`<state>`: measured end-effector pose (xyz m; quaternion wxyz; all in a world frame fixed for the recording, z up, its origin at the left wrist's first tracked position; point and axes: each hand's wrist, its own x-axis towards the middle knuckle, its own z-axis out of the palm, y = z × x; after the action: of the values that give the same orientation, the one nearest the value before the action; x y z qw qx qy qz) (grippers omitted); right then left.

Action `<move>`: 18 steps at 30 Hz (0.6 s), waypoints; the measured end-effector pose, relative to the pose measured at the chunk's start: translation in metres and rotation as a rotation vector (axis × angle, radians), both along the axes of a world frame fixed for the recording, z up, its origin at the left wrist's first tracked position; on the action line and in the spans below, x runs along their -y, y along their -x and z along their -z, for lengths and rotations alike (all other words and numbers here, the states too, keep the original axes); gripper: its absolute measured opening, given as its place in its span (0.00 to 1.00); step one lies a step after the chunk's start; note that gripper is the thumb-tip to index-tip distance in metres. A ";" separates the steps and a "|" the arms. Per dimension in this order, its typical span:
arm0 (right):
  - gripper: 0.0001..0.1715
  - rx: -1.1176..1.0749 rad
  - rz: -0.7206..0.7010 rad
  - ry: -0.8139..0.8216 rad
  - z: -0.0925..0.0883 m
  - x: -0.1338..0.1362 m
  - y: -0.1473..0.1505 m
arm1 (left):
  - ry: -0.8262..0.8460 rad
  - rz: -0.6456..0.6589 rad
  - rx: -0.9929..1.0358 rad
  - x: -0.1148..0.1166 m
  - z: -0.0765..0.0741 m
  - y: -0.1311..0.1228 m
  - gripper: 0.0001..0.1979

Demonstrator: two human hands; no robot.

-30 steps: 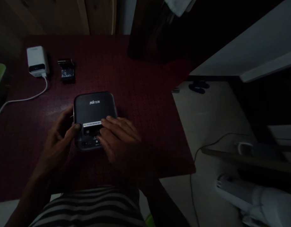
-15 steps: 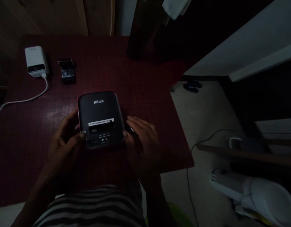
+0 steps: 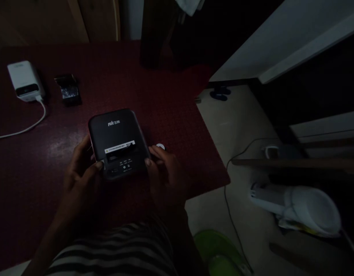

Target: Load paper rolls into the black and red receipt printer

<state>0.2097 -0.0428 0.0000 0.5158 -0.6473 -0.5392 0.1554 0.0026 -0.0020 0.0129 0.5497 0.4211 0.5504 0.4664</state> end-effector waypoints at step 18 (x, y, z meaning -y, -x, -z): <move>0.13 0.007 -0.042 0.081 -0.017 -0.019 -0.015 | -0.095 0.015 0.061 -0.001 0.003 -0.004 0.30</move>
<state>0.2250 -0.0235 0.0168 0.4837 -0.6568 -0.5479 0.1855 0.0066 -0.0015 0.0098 0.5491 0.4364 0.5073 0.5007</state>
